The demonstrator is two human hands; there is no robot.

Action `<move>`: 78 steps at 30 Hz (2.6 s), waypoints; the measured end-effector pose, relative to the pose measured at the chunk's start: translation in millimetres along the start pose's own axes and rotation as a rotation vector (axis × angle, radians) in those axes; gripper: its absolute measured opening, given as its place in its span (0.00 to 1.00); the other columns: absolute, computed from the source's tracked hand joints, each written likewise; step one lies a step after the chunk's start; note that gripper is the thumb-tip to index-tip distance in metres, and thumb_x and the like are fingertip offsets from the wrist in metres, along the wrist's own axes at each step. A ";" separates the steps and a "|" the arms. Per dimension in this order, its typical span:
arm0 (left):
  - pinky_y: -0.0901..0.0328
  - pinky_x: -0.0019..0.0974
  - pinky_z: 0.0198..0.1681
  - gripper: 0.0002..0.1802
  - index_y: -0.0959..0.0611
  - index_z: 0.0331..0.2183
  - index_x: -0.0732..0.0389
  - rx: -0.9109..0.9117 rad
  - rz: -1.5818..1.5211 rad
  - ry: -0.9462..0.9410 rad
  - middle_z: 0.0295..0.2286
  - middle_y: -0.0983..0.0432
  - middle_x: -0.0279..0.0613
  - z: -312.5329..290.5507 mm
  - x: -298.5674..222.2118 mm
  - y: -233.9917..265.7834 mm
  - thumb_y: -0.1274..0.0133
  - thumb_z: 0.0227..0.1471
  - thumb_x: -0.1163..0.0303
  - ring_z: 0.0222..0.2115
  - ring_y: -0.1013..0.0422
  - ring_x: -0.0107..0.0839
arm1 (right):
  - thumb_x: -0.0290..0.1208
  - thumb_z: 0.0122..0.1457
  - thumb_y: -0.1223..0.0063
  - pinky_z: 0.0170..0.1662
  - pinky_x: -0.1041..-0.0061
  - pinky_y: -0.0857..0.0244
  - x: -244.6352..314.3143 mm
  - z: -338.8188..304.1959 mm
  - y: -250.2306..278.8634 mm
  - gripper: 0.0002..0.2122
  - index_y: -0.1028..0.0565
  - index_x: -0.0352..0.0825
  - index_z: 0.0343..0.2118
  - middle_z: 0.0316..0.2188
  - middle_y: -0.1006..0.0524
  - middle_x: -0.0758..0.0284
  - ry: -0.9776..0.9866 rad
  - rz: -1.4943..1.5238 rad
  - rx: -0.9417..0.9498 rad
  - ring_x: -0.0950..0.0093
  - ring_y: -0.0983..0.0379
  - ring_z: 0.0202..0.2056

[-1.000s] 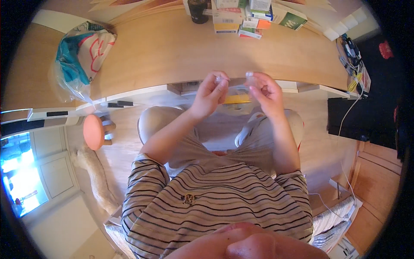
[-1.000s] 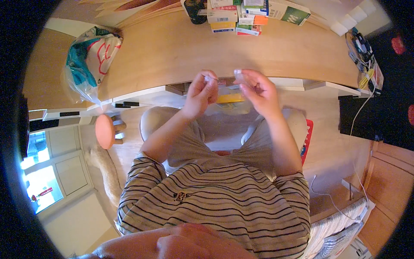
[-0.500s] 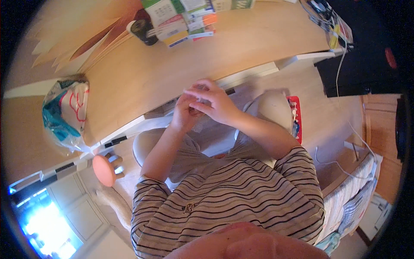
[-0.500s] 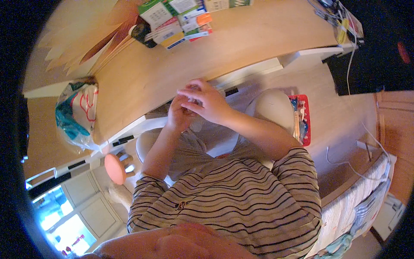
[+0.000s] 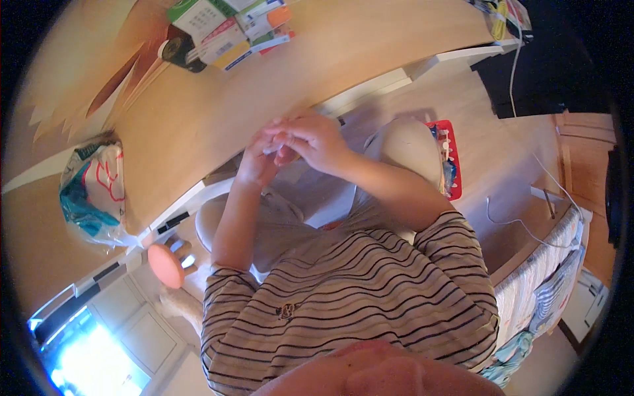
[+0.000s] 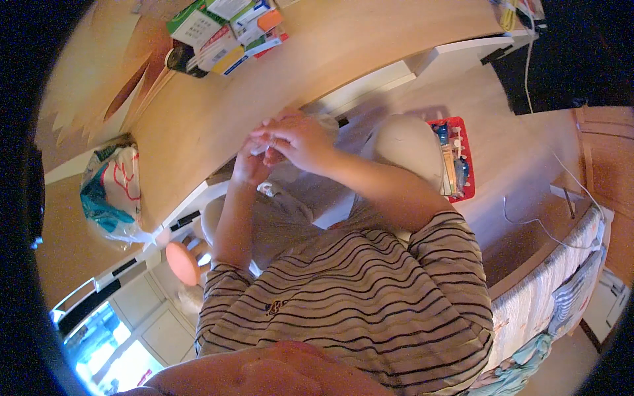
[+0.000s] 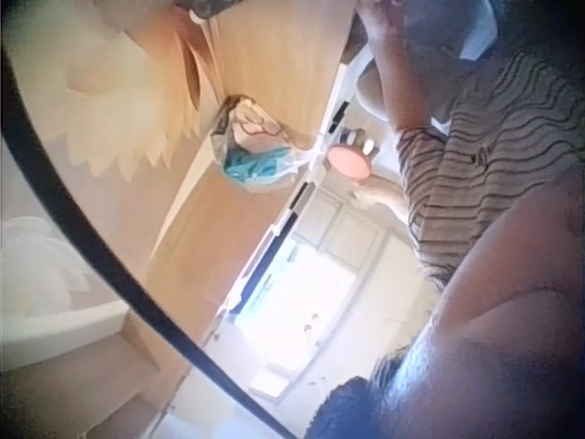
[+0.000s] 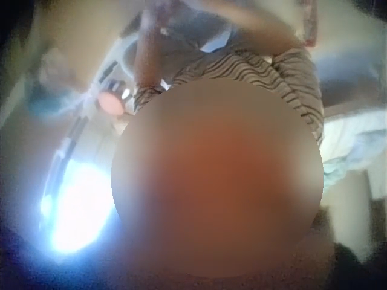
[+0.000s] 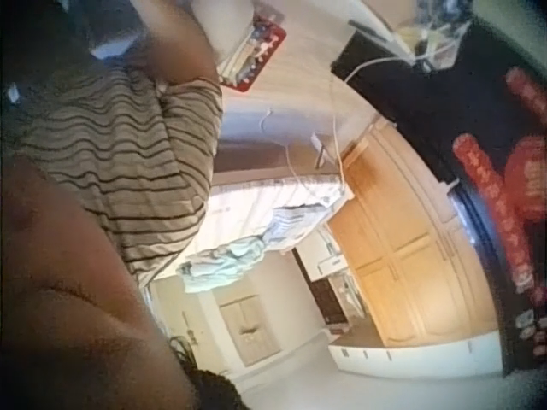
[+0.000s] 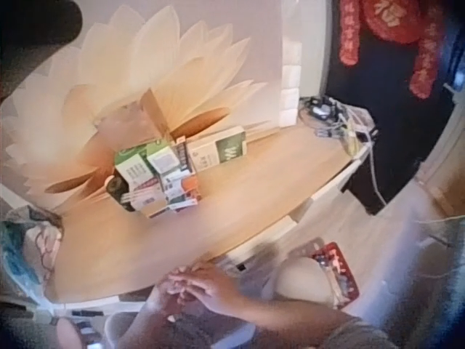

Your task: Organizing various medicine boxes, thermometers, and medical supplies into containers on a desk.

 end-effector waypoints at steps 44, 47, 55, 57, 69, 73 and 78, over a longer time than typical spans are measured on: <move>0.32 0.31 0.34 0.04 0.22 0.25 0.65 -0.662 0.899 -1.119 0.25 0.23 0.41 -126.9 -124.9 0.7 0.44 0.44 0.82 0.29 0.26 0.31 | 0.21 0.52 0.46 0.21 0.80 0.43 -1.9 29.6 61.7 0.08 0.27 0.29 0.18 0.14 0.30 0.66 0.062 -0.110 -0.312 0.77 0.36 0.17; 0.32 0.32 0.35 0.04 0.26 0.27 0.66 -0.678 0.888 -1.006 0.26 0.24 0.44 -124.9 -130.8 16.4 0.49 0.52 0.78 0.28 0.27 0.30 | 0.23 0.53 0.45 0.22 0.80 0.43 -13.0 29.3 50.5 0.08 0.27 0.29 0.18 0.14 0.30 0.67 0.067 -0.123 -0.228 0.79 0.36 0.18; 0.30 0.32 0.26 0.10 0.28 0.34 0.65 -1.010 0.397 -1.119 0.27 0.26 0.44 -164.9 -236.7 155.9 0.55 0.58 0.67 0.23 0.26 0.32 | 0.28 0.55 0.45 0.25 0.82 0.39 -34.1 20.3 45.6 0.11 0.26 0.30 0.18 0.17 0.26 0.68 -0.212 0.107 -0.176 0.83 0.34 0.19; 0.30 0.31 0.27 0.12 0.28 0.38 0.66 -1.020 0.415 -1.107 0.29 0.25 0.44 -169.3 -241.6 191.5 0.55 0.58 0.66 0.23 0.26 0.32 | 0.30 0.55 0.45 0.26 0.83 0.39 -25.9 20.8 33.4 0.12 0.27 0.30 0.17 0.16 0.25 0.68 -0.184 -0.023 -0.067 0.84 0.33 0.20; 0.36 0.39 0.32 0.33 0.26 0.49 0.48 -2.026 1.468 -0.667 0.31 0.25 0.39 -345.8 -265.0 225.9 0.39 0.38 0.53 0.31 0.30 0.33 | 0.30 0.58 0.49 0.24 0.84 0.44 -65.5 16.7 63.6 0.09 0.22 0.30 0.30 0.18 0.27 0.74 -0.309 -0.070 -0.237 0.87 0.39 0.20; 0.45 0.59 0.51 0.53 0.42 0.58 0.43 -2.181 1.942 -0.261 0.56 0.43 0.44 -345.1 -296.0 203.3 0.36 0.30 0.47 0.57 0.47 0.45 | 0.30 0.58 0.50 0.23 0.84 0.46 -64.0 14.1 66.2 0.09 0.22 0.29 0.30 0.17 0.30 0.75 -0.311 -0.149 -0.256 0.86 0.41 0.20; 0.47 0.68 0.49 0.60 0.45 0.59 0.48 -2.029 1.929 0.136 0.58 0.49 0.45 -341.0 -324.4 255.3 0.35 0.26 0.43 0.58 0.51 0.46 | 0.32 0.56 0.47 0.23 0.82 0.46 -65.9 17.7 53.6 0.10 0.25 0.27 0.26 0.14 0.34 0.73 -0.356 -0.231 -0.190 0.85 0.42 0.19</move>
Point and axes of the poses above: each hand's wrist, its own z-axis towards the middle knuckle, its own y-axis out of the back of the hand, x = y × z, the point moved 7 cm from there along z, towards the middle knuckle
